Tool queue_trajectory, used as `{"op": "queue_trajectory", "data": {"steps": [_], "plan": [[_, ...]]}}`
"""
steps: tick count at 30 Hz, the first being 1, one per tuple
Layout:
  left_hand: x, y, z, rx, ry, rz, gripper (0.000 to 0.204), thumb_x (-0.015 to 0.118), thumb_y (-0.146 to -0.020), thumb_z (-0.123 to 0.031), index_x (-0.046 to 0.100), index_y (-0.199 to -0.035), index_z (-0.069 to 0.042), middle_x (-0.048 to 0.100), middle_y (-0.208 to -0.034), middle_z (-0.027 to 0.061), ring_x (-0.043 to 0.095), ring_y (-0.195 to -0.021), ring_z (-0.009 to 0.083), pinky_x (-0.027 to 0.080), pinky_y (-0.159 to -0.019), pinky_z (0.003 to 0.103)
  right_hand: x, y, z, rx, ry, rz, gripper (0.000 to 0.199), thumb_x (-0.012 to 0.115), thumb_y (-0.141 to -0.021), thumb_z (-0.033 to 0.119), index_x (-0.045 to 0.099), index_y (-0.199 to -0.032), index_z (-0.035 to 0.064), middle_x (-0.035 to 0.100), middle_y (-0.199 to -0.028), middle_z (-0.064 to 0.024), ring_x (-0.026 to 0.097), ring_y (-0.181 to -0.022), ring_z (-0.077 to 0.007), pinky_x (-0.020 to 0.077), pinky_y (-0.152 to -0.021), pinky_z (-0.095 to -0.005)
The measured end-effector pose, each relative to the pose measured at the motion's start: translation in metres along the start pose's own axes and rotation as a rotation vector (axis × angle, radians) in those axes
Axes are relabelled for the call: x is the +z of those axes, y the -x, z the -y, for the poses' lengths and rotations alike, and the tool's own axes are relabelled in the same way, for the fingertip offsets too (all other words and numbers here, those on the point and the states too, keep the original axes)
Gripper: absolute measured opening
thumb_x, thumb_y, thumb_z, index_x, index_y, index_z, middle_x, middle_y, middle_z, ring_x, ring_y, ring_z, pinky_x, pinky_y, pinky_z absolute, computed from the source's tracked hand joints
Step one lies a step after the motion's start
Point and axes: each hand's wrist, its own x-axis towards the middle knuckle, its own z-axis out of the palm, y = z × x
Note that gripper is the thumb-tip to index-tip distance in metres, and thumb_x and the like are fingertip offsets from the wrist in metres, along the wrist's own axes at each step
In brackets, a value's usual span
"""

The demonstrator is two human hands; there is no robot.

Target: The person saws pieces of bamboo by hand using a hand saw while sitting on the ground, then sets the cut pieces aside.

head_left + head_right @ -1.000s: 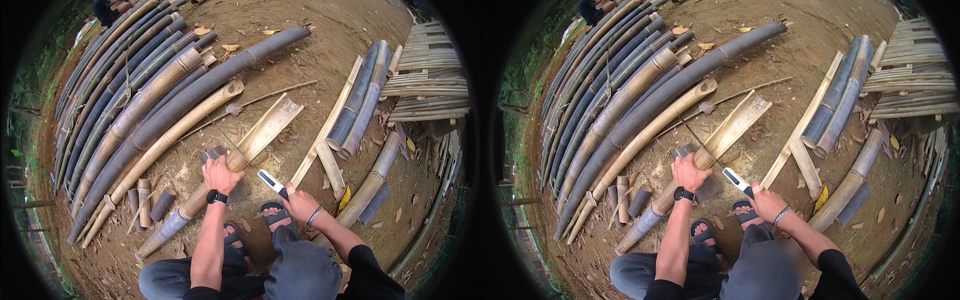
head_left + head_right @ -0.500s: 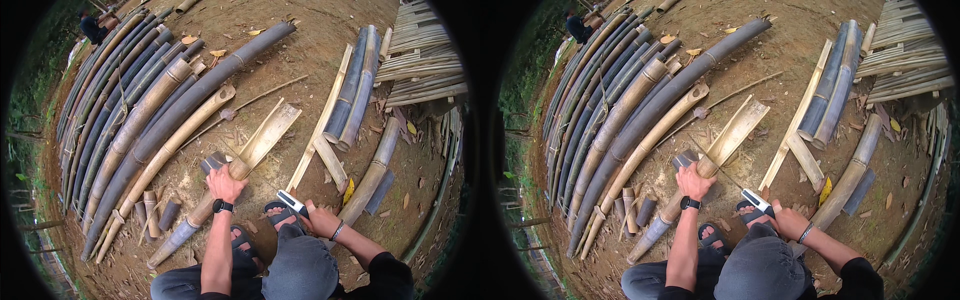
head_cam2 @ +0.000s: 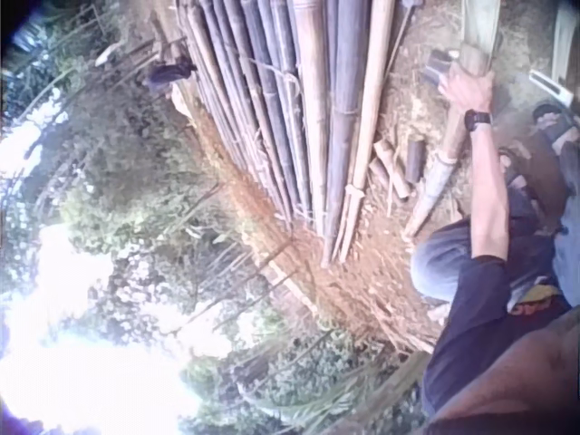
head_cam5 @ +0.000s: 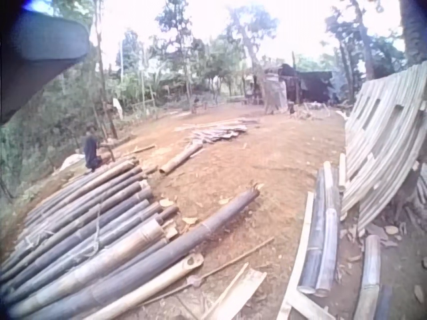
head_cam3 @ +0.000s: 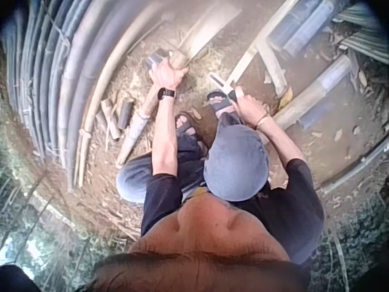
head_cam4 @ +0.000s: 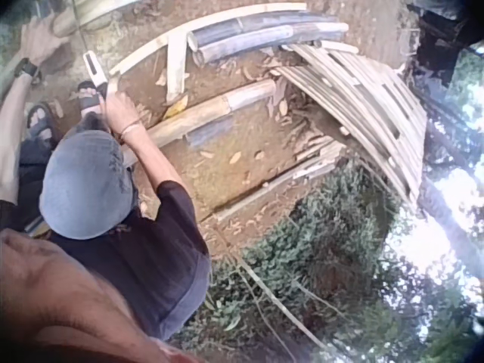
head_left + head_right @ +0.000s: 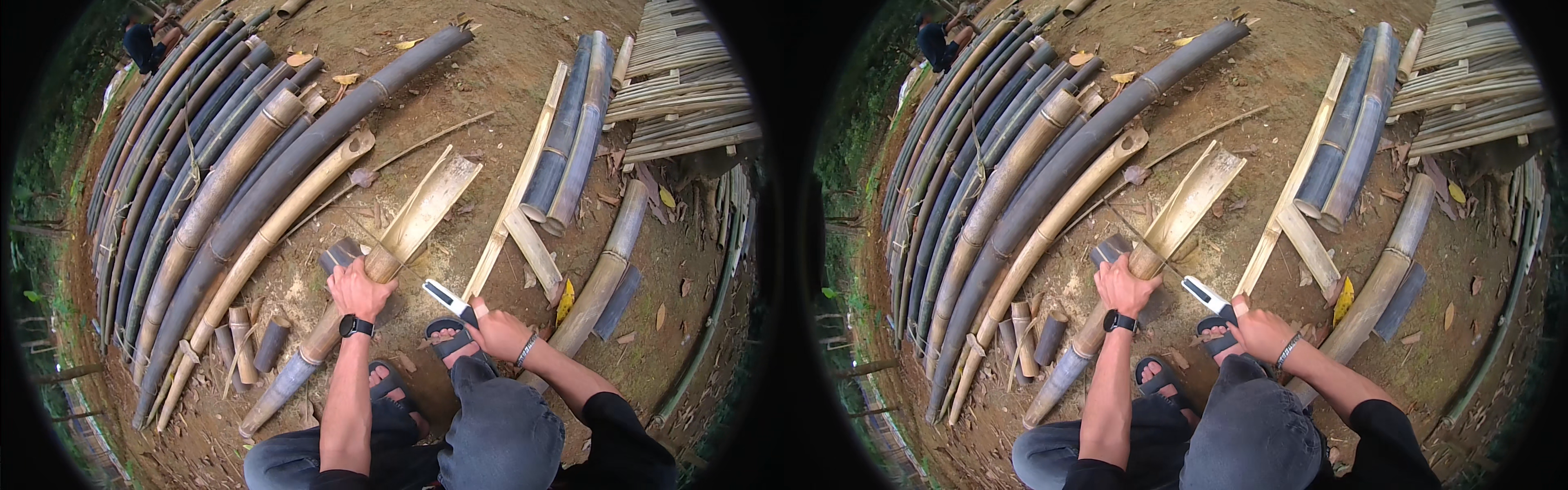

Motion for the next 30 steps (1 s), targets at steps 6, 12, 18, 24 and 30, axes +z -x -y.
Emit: {"op": "queue_trajectory", "data": {"steps": [6, 12, 18, 24, 30], "plan": [[-0.008, -0.004, -0.013, -0.066, 0.012, 0.048, 0.076, 0.081, -0.058, -0.054, 0.071, -0.115, -0.006, 0.073, -0.103, 0.0142, 0.057, -0.102, 0.0287, 0.04, -0.095, 0.038, -0.003, 0.036, -0.002, 0.042, -0.041, 0.005, 0.047, 0.056, -0.099, 0.027, 0.038, -0.125, -0.0078, 0.066, -0.076, -0.0318, 0.066, -0.076, -0.0505, 0.0536, -0.068, -0.0567], [-0.01, 0.002, 0.001, -0.058, 0.006, 0.029, 0.073, 0.081, -0.058, -0.052, 0.071, -0.113, -0.005, 0.074, -0.105, 0.0139, 0.057, -0.102, 0.0281, 0.039, -0.095, 0.038, 0.008, 0.047, -0.009, 0.069, -0.062, 0.063, 0.042, 0.055, -0.099, 0.029, 0.039, -0.118, -0.0041, 0.065, -0.073, -0.0299, 0.067, -0.075, -0.0501, 0.054, -0.067, -0.0572], [-0.013, -0.008, -0.009, -0.066, 0.028, 0.084, 0.077, 0.081, -0.057, -0.052, 0.071, -0.117, -0.005, 0.074, -0.102, 0.0146, 0.058, -0.1, 0.0274, 0.04, -0.094, 0.037, 0.007, -0.003, -0.002, 0.022, -0.007, -0.021, 0.039, 0.056, -0.099, 0.032, 0.041, -0.113, -0.0015, 0.066, -0.074, -0.0301, 0.066, -0.074, -0.0509, 0.0538, -0.066, -0.0584], [-0.014, 0.001, 0.0, -0.094, 0.039, 0.077, 0.074, 0.08, -0.057, -0.051, 0.071, -0.115, -0.006, 0.073, -0.097, 0.0152, 0.058, -0.099, 0.0291, 0.04, -0.093, 0.038, -0.003, 0.053, -0.007, 0.097, 0.001, 0.047, 0.04, 0.057, -0.099, 0.031, 0.038, -0.115, -0.0001, 0.065, -0.073, -0.0311, 0.067, -0.073, -0.0504, 0.053, -0.063, -0.0582], [-0.014, -0.003, 0.0, -0.102, 0.048, 0.098, 0.075, 0.08, -0.058, -0.051, 0.071, -0.116, -0.005, 0.073, -0.1, 0.0158, 0.059, -0.101, 0.0291, 0.04, -0.094, 0.039, 0.01, 0.037, -0.014, 0.017, -0.044, -0.013, 0.038, 0.058, -0.099, 0.027, 0.039, -0.113, -0.0011, 0.065, -0.073, -0.0321, 0.066, -0.072, -0.0516, 0.0524, -0.064, -0.0593]]}}
